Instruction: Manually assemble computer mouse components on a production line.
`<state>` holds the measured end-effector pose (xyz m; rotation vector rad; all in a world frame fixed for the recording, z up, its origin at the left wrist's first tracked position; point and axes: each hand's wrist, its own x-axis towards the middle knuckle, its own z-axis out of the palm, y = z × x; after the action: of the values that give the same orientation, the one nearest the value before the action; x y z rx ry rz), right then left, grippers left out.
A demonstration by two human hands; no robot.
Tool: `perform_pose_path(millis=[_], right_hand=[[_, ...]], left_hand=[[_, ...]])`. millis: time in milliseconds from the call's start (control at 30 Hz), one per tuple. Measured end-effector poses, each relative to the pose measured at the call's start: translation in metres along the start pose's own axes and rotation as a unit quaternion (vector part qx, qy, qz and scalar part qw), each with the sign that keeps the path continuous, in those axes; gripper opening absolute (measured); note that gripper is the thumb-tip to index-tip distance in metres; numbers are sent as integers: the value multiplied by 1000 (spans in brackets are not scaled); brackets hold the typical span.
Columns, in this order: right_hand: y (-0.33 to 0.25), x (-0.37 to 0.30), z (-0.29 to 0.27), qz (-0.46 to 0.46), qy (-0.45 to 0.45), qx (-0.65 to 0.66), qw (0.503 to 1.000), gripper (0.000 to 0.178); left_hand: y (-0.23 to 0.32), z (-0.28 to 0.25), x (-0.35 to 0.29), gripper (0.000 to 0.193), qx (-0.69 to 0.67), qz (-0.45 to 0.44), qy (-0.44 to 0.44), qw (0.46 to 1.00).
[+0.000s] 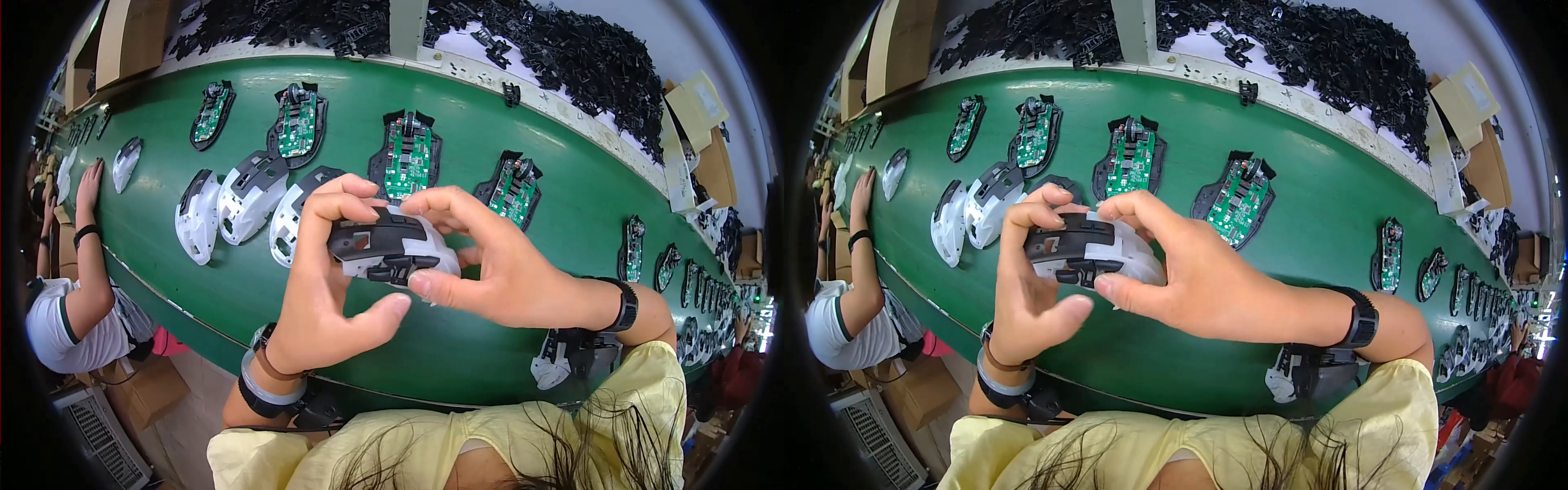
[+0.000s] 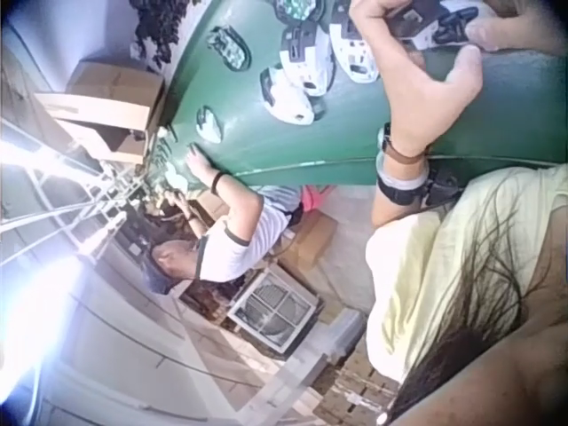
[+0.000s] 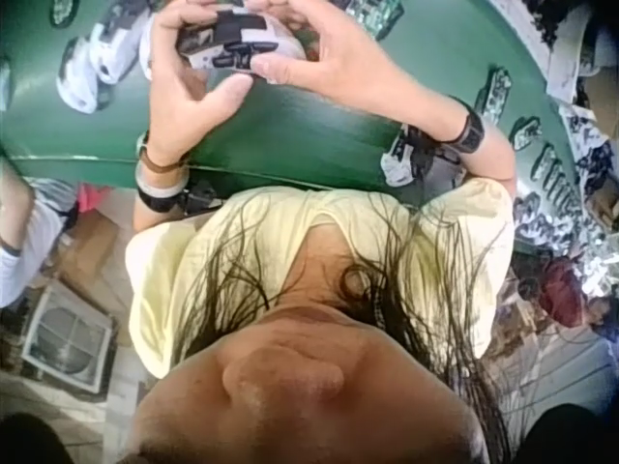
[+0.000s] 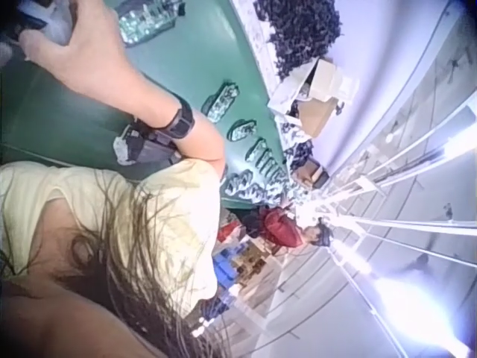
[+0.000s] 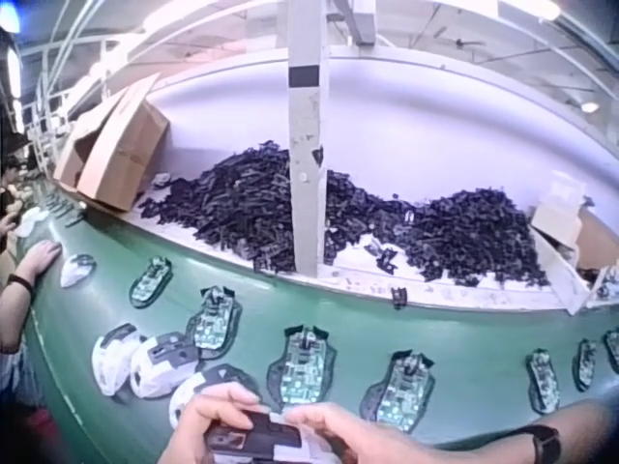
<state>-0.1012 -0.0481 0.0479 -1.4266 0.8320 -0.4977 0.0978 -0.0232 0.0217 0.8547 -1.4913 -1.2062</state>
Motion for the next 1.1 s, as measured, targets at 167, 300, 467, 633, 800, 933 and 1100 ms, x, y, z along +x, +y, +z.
perform_pose_path(millis=[167, 300, 467, 633, 800, 933, 1100], right_hand=[[-3, 0, 3, 24, -7, -59, 998, 56], [-10, 3, 5, 53, -10, -24, 998, 55], [6, -11, 15, -1, 30, -27, 999, 51], [-22, -79, 3, 54, -20, -128, 990, 50], [-6, -74, -78, -21, 192, -345, 919, 30], [56, -48, -240, 89, 504, -407, 757, 25], [77, -19, -291, 141, 556, -311, 758, 25]], left_hand=[[2, 1, 0, 56, -66, -34, 21, 997], [5, -1, 0, 64, 29, -49, 6, 998], [10, 15, -6, 71, -20, -87, 22, 996], [-2, 11, -4, 60, -234, -156, -276, 919], [-3, 37, 8, 67, 41, -87, -422, 902], [34, 21, 24, 63, 414, 141, -201, 876], [5, -36, 11, 59, 535, 4, -81, 841]])
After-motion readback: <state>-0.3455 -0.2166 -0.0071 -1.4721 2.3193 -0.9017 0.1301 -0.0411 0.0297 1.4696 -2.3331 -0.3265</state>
